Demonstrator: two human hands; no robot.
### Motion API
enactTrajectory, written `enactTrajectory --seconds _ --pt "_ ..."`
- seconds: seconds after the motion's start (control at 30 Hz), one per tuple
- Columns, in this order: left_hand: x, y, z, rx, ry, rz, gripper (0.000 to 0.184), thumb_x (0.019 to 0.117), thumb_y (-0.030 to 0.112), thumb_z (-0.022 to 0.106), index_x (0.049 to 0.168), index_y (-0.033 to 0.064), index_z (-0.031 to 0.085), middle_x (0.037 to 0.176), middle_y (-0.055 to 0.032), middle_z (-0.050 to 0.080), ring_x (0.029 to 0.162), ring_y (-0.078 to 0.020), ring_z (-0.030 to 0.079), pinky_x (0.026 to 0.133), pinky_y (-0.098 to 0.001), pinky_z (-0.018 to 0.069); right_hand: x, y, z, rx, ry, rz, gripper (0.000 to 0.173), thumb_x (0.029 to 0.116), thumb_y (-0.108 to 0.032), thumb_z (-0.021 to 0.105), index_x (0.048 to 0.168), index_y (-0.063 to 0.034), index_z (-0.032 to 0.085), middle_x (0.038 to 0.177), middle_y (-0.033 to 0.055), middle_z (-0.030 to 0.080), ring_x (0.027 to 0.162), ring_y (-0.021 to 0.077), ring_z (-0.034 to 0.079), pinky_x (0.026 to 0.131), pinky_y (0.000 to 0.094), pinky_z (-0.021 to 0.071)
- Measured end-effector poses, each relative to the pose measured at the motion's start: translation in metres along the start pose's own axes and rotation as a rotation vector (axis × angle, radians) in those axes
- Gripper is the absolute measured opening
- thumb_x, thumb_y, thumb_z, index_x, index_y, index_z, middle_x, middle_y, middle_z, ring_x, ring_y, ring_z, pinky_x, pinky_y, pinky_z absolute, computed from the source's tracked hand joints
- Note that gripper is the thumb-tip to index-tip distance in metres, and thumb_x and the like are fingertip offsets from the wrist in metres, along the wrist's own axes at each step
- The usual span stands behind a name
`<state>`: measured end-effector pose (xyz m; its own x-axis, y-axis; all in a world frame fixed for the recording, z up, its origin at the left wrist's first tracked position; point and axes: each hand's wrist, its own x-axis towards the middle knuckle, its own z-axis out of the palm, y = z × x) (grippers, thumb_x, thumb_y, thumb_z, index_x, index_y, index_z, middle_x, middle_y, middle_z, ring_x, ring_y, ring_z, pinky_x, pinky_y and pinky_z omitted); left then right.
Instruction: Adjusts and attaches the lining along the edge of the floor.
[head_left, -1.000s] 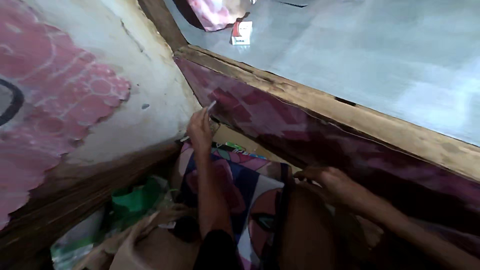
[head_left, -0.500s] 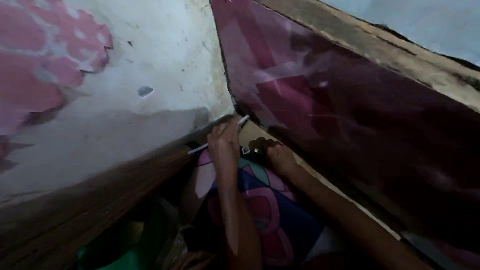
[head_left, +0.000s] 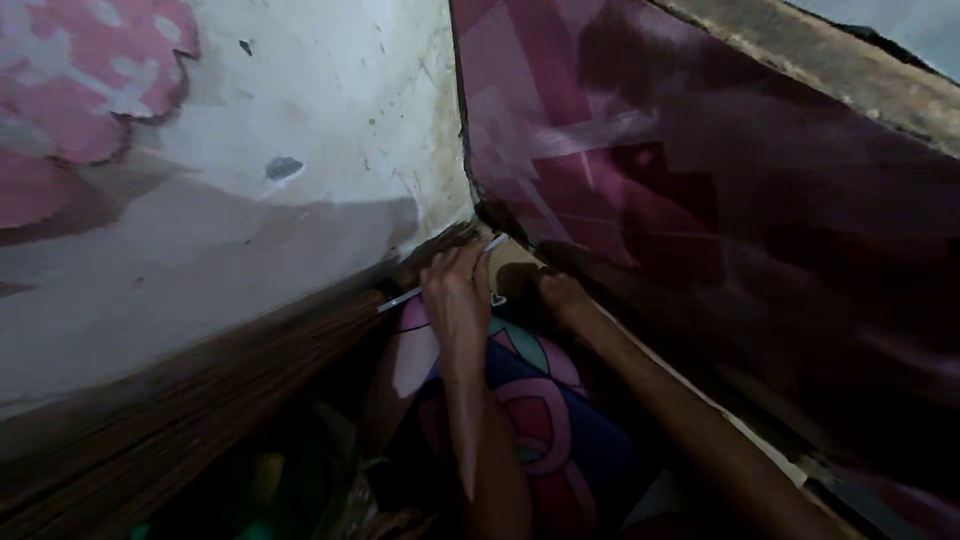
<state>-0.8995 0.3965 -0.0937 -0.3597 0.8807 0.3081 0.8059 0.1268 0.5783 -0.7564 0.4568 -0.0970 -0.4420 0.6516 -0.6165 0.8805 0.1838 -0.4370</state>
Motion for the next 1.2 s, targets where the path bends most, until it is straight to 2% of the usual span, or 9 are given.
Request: enactTrajectory --seconds 0.23,0.33,0.47,0.53,0.63,0.77,0.87,1.13,1.2 --pt "0.001 0.003 0.0 -0.033 -0.019 0.029 0.018 0.0985 0.015 0.066 0.11 0.0084 0.079 0.108 -0.0111 0.076 0.101 -0.0317 0.069 0.09 -0.0521 0.0505 -0.008 0.001 -0.004 0.254 0.123 -0.039 0.036 0.1044 -0.014 0.054 0.136 0.0025 0.059 0.133 0.0259 0.061 0.125 0.038 0.059 0.108 0.0518 0.0446" --pt "0.0 -0.001 0.001 -0.025 -0.018 0.051 0.018 0.099 0.016 0.066 0.11 0.011 0.079 0.109 -0.0089 0.076 0.101 -0.0294 0.069 0.09 -0.0513 0.0497 -0.002 0.003 0.002 0.727 0.256 -0.082 0.029 0.1017 -0.008 0.058 0.129 0.0021 0.06 0.124 0.0193 0.063 0.107 0.0244 0.065 0.093 0.0407 0.0546" --pt "0.0 -0.001 0.003 -0.014 -0.014 0.052 0.017 0.0982 0.013 0.067 0.109 0.011 0.079 0.109 -0.0092 0.076 0.101 -0.03 0.069 0.09 -0.0516 0.0499 0.006 -0.011 0.013 1.143 0.334 -0.021 0.027 0.1066 -0.013 0.049 0.131 -0.0033 0.052 0.109 0.0147 0.063 0.093 0.0213 0.065 0.08 0.0401 0.0566" --pt "0.001 -0.001 0.002 -0.008 -0.009 0.051 0.017 0.0984 0.014 0.066 0.109 0.0108 0.079 0.108 -0.0088 0.076 0.099 -0.0298 0.069 0.088 -0.0512 0.0501 0.005 -0.015 0.015 1.143 0.341 -0.012 0.03 0.1077 -0.015 0.044 0.136 -0.0048 0.049 0.109 0.0147 0.062 0.091 0.0208 0.064 0.078 0.0399 0.0558" --pt "0.001 -0.001 0.002 -0.014 -0.032 0.047 0.017 0.0992 0.014 0.066 0.109 0.0101 0.079 0.108 -0.0088 0.076 0.099 -0.0296 0.069 0.088 -0.052 0.0493 0.0 -0.016 0.022 1.105 0.373 -0.013 0.03 0.1099 -0.016 0.037 0.135 -0.0032 0.047 0.093 0.0095 0.059 0.07 0.0134 0.059 0.063 0.0299 0.0524" --pt "0.001 -0.001 0.003 -0.02 -0.065 0.046 0.018 0.1 0.016 0.065 0.109 0.011 0.079 0.108 -0.0092 0.076 0.1 -0.0307 0.069 0.09 -0.0538 0.0498 0.001 0.004 0.029 1.005 0.407 -0.058 0.047 0.1131 -0.024 0.023 0.135 0.0029 0.055 0.108 0.0143 0.065 0.091 0.0163 0.061 0.082 0.0339 0.0522" --pt "0.0 0.001 0.003 -0.005 -0.1 0.049 0.018 0.1002 0.016 0.065 0.109 0.0096 0.079 0.106 -0.0106 0.077 0.099 -0.0311 0.071 0.089 -0.0538 0.051 0.006 0.005 0.031 1.085 0.415 0.007 0.053 0.1134 -0.035 0.022 0.111 -0.0019 0.064 0.079 0.0014 0.057 0.063 0.0072 0.05 0.058 0.0253 0.0444" --pt "-0.002 0.005 0.007 0.177 -0.251 0.032 0.015 0.0982 0.013 0.067 0.105 0.0105 0.08 0.1 -0.0135 0.077 0.094 -0.0342 0.072 0.09 -0.0577 0.0491 0.011 0.009 0.032 1.106 0.357 0.093 0.054 0.1136 -0.034 0.024 0.099 -0.0031 0.066 0.073 0.0011 0.056 0.063 0.0084 0.051 0.06 0.0264 0.0449" --pt "-0.003 0.007 0.007 0.222 -0.273 0.01 0.015 0.0987 0.014 0.066 0.104 0.0099 0.08 0.097 -0.0144 0.076 0.091 -0.0345 0.071 0.09 -0.0581 0.0483 0.01 0.008 0.031 1.054 0.344 0.134 0.053 0.1132 -0.035 0.027 0.101 -0.0035 0.068 0.079 0.0041 0.059 0.07 0.0112 0.054 0.067 0.0305 0.047"
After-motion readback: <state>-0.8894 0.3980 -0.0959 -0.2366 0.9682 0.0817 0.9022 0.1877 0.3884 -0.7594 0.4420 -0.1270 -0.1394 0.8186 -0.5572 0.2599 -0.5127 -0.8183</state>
